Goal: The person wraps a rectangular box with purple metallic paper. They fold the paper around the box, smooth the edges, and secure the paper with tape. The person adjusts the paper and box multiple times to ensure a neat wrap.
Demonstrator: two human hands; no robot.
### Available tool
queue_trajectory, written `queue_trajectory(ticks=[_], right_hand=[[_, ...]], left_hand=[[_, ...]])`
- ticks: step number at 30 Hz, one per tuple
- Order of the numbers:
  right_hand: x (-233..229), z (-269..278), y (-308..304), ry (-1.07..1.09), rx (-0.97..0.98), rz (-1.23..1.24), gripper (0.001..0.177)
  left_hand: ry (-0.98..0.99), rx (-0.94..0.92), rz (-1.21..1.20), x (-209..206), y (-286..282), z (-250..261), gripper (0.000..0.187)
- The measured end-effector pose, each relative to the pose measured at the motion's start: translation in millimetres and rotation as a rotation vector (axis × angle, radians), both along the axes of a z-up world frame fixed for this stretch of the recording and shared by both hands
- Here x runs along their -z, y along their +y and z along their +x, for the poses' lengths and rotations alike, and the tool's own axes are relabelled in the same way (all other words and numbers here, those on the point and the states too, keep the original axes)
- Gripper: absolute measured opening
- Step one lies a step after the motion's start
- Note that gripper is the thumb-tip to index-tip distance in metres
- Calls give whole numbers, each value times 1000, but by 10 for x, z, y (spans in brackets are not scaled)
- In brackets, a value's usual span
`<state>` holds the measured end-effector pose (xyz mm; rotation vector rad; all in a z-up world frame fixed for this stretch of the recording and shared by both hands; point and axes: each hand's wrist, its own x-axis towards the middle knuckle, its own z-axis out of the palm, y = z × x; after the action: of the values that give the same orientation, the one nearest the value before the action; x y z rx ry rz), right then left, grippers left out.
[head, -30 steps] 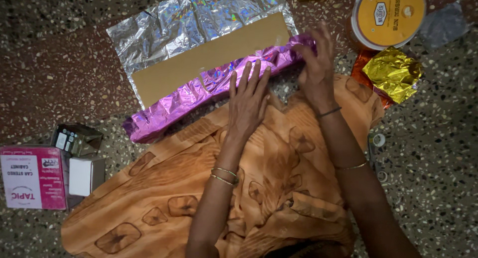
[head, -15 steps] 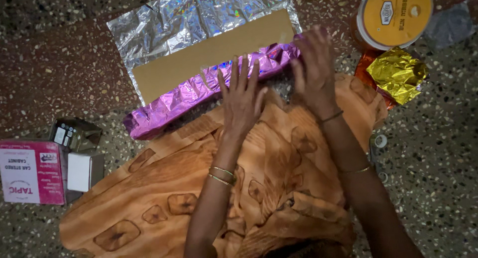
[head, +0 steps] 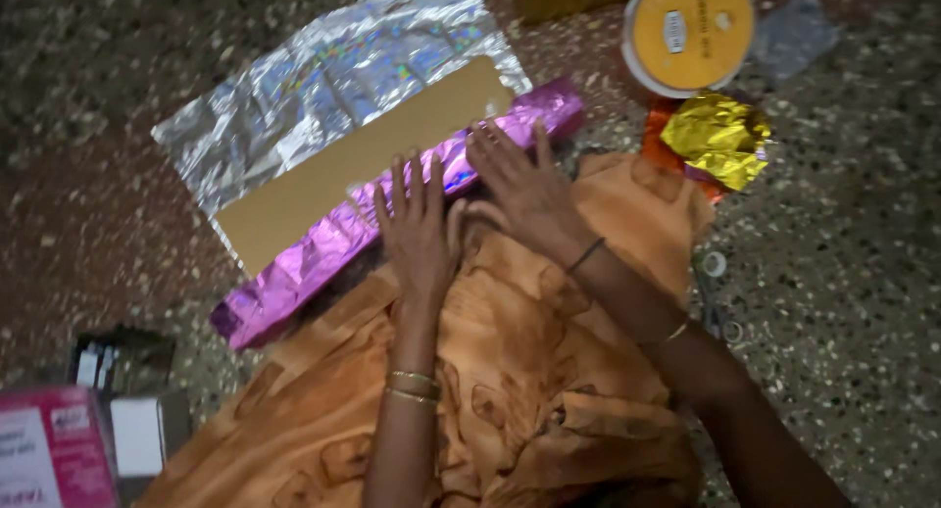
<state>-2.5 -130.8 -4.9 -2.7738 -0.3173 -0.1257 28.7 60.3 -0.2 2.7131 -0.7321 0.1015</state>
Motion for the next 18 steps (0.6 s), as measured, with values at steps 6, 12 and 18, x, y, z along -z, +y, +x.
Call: queue_trajectory(ticks=[6,12,18], right_hand=[[-51,16,35,54,-1,-50,92],[-133,-25,-119,-76,100,241,79],[-90,-33,-496,-184,456,639,57]], left_hand=[[-27,-22,-18,-49,104,-14,64],[-12,-171,-108,-150,452,-194,61],[3,-233,-167,-218,557,-266,61]])
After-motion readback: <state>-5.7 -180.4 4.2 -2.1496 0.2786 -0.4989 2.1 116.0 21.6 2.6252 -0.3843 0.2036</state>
